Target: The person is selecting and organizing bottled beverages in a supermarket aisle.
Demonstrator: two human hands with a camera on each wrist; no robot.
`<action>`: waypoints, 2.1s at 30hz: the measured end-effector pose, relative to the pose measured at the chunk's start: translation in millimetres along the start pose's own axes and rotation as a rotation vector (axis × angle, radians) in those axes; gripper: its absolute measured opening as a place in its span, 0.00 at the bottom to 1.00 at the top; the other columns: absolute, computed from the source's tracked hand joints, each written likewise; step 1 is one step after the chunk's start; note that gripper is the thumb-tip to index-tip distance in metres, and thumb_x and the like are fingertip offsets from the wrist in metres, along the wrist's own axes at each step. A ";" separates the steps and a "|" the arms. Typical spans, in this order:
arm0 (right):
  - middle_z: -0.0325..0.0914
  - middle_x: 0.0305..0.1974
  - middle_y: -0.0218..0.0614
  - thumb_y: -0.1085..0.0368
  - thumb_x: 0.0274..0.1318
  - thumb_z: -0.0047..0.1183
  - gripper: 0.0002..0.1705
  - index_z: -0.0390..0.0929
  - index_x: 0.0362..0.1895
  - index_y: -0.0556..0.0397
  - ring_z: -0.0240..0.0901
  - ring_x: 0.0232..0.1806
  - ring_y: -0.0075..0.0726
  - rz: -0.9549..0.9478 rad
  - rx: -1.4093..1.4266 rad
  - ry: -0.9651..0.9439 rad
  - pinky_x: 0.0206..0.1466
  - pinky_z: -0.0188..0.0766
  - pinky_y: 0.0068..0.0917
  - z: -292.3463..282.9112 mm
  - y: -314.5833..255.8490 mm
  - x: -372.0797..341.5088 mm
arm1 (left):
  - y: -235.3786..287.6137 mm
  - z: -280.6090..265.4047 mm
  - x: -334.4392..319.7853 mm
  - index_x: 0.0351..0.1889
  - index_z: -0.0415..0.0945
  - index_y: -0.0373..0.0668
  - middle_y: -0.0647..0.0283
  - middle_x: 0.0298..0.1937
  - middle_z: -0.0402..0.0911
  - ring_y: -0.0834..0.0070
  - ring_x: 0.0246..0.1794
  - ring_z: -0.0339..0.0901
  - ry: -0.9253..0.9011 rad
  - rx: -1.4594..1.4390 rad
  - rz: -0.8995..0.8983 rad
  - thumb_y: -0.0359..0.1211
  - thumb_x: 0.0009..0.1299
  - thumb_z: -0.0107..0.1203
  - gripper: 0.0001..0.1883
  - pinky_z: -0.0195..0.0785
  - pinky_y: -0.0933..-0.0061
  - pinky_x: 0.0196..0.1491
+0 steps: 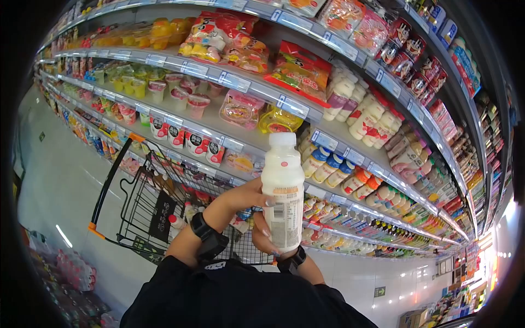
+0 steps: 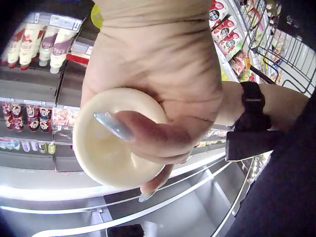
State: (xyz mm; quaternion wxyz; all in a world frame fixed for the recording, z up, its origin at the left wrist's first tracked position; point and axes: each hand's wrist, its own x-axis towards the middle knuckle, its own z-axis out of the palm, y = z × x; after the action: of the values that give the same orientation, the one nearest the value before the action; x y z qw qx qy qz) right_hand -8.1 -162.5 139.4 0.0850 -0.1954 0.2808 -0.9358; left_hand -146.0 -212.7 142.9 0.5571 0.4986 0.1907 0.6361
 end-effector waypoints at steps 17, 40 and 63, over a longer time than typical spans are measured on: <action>0.66 0.10 0.42 0.43 0.64 0.31 0.25 0.62 0.29 0.52 0.57 0.02 0.29 0.083 0.279 -0.231 0.03 0.51 0.19 -18.5 11.0 35.8 | 29.7 -0.8 -22.6 0.57 0.65 0.34 0.58 0.51 0.74 0.73 0.51 0.71 0.325 0.334 -0.009 0.37 0.66 0.50 0.24 0.65 0.71 0.53; 0.68 0.21 0.53 0.30 0.44 0.51 0.41 0.63 0.37 0.60 0.61 0.08 0.34 0.031 0.147 -0.220 0.05 0.56 0.21 -23.8 2.9 25.6 | 16.1 -4.9 -16.5 0.58 0.63 0.33 0.58 0.53 0.73 0.73 0.53 0.69 0.311 0.337 -0.024 0.35 0.68 0.46 0.23 0.63 0.72 0.54; 0.69 0.25 0.56 0.31 0.37 0.58 0.46 0.61 0.40 0.61 0.62 0.09 0.35 0.060 0.267 -0.240 0.07 0.60 0.21 -33.3 -1.4 16.0 | 4.5 -6.4 -10.1 0.61 0.61 0.35 0.60 0.57 0.70 0.74 0.57 0.67 0.316 0.200 -0.008 0.38 0.72 0.42 0.23 0.60 0.72 0.58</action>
State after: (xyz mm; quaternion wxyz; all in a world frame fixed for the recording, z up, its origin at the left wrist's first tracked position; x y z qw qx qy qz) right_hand -36.5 -149.3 119.7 0.1708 -0.2840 0.1475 -0.9319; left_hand -155.0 -221.2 139.6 0.4703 0.4448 0.3403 0.6820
